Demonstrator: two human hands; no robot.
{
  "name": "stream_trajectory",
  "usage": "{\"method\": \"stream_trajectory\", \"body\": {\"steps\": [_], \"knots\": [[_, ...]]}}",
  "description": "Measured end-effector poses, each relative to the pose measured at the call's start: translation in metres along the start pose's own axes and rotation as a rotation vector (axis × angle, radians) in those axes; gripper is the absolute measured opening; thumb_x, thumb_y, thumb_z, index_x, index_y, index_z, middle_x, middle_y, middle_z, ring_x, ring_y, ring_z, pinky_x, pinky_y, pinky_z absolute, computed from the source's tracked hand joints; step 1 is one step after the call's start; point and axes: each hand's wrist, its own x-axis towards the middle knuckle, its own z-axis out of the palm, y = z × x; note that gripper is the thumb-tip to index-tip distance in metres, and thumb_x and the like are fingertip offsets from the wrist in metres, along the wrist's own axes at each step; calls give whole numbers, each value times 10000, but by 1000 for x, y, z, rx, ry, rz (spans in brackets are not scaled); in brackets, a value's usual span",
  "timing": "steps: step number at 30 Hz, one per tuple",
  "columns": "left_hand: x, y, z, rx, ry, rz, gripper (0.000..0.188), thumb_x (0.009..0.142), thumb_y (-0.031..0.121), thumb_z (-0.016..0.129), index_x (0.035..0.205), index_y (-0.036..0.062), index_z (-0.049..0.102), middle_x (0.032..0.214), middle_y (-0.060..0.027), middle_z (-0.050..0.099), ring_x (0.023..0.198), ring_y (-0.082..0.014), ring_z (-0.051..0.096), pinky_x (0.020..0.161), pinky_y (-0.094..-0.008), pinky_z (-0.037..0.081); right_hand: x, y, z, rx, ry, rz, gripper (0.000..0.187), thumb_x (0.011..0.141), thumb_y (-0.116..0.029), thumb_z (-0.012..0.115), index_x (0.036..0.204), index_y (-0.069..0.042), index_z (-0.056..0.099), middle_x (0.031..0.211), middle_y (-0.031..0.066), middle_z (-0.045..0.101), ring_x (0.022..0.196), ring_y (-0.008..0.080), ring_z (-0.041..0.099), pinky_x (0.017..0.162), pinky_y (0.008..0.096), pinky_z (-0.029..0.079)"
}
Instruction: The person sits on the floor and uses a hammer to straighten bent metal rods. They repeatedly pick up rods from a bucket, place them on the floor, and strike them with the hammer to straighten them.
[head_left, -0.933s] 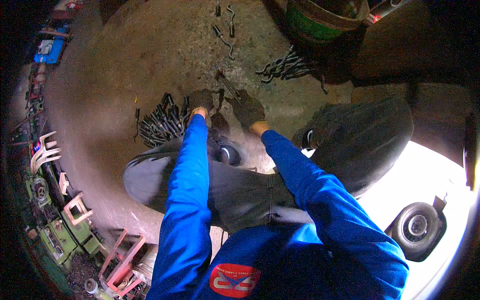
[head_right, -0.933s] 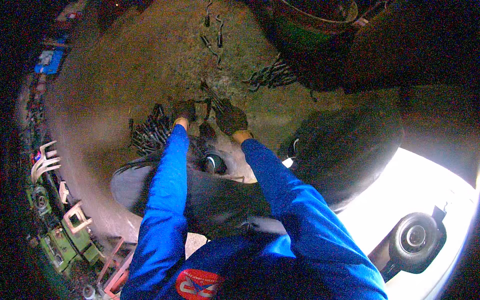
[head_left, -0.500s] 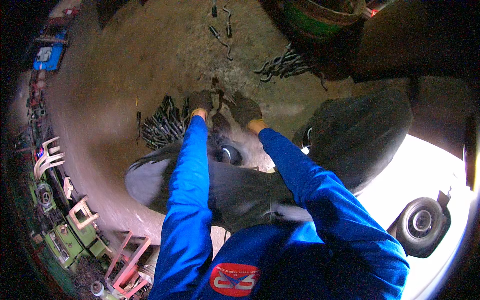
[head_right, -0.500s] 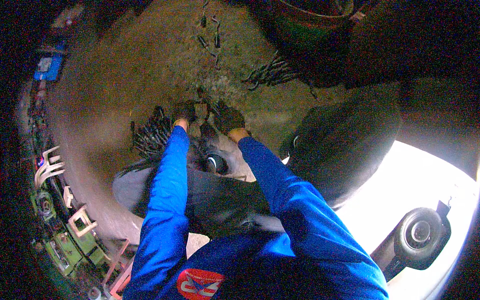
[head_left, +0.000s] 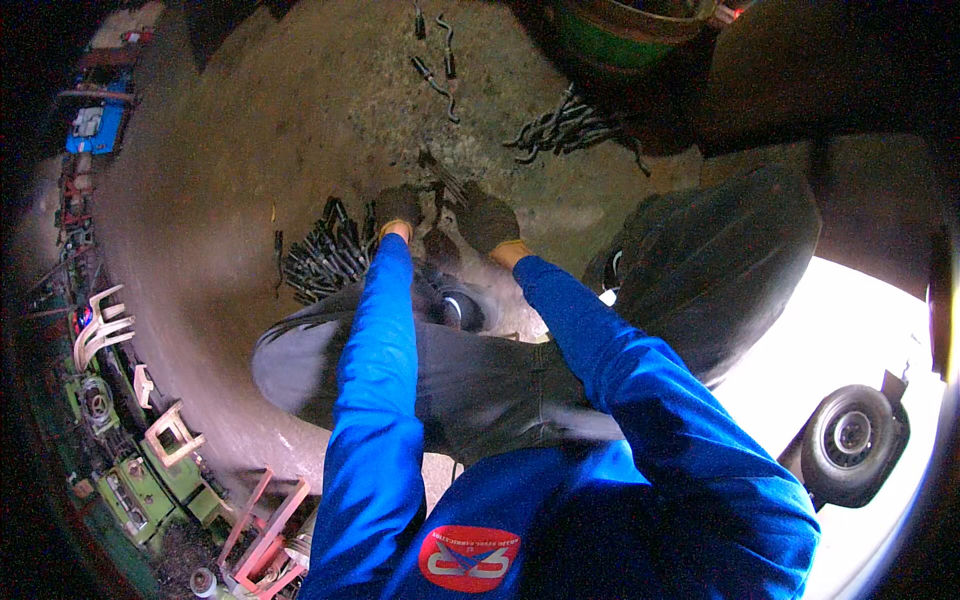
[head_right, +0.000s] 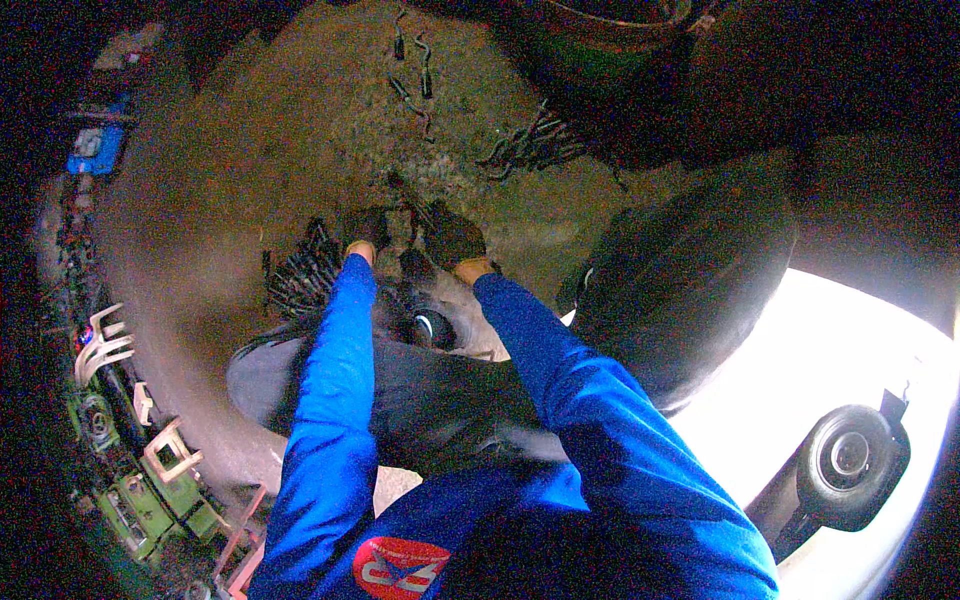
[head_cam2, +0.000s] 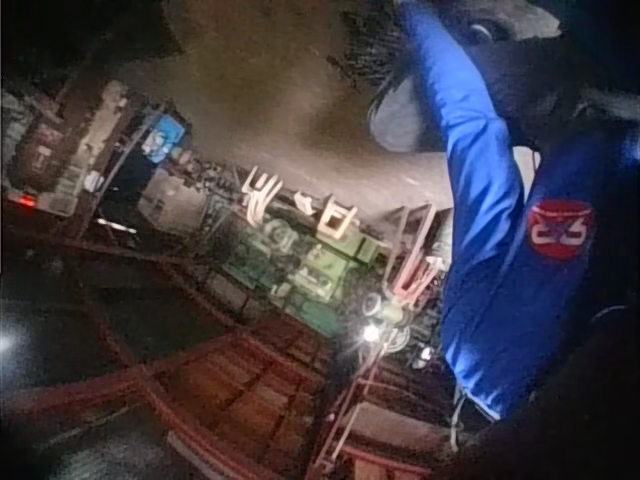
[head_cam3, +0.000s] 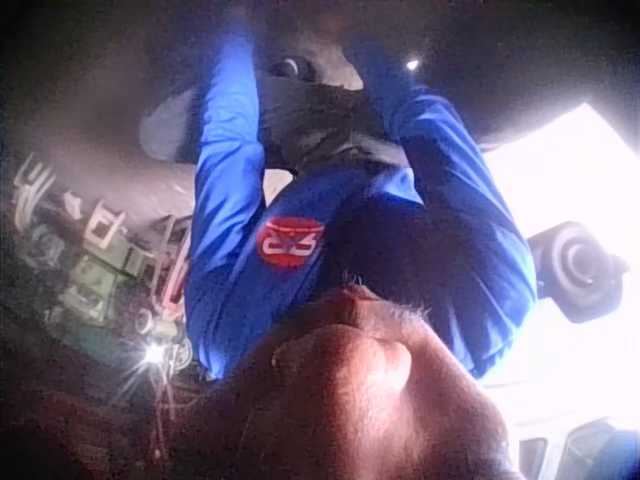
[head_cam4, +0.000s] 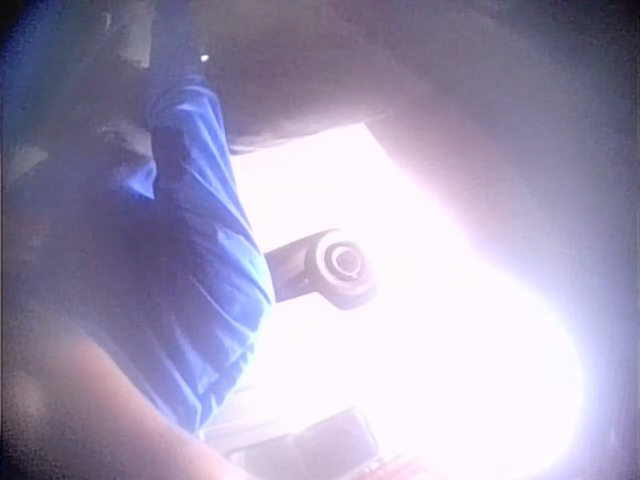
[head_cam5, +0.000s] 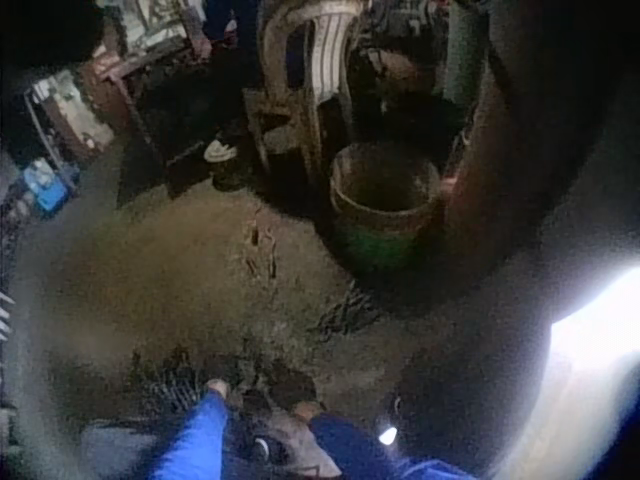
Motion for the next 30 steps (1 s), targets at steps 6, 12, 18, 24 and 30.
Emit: {"method": "stream_trajectory", "body": {"steps": [6, 12, 18, 24, 30], "knots": [[6, 8, -4, -3, 33, -2, 349, 893, 320, 480, 1086, 122, 691, 1134, -140, 668, 1015, -355, 636, 871, -474, 490, 4, 42, 26, -125, 0, -82, 434, 865, -312, 535, 1240, -97, 561, 967, 236, 662, 853, 430, 635, 746, 528, 503], [14, -20, 52, -129, 64, -45, 360, 911, 309, 450, 1139, 144, 674, 1191, -143, 645, 1054, -361, 621, 895, -471, 481, -3, 11, 3, -41, -151, 28, 478, 848, -316, 554, 1263, -81, 544, 1040, 237, 647, 873, 434, 630, 747, 526, 504], [25, -34, 61, 115, 0, 89, 381, 943, 283, 415, 1206, 111, 631, 1296, -165, 574, 1154, -359, 564, 965, -448, 442, 2, 12, 6, -19, -132, -57, 491, 860, -324, 547, 1271, -55, 529, 985, 257, 654, 856, 439, 631, 765, 528, 497], [-29, -21, -33, -170, -30, 63, 399, 944, 296, 430, 1229, 77, 602, 1315, -192, 547, 1172, -390, 538, 989, -464, 424, 4, 4, -9, 20, -284, 165, 451, 860, -326, 546, 1229, -68, 554, 1021, 257, 651, 903, 429, 632, 780, 525, 496], [-53, 29, -118, -387, -68, -21, 425, 949, 306, 421, 1259, 58, 572, 1341, -200, 522, 1225, -396, 495, 1013, -466, 409, 4, 39, 7, -64, -42, -44, 420, 874, -330, 532, 1199, -66, 566, 968, 248, 662, 856, 442, 640, 764, 534, 501]]}}
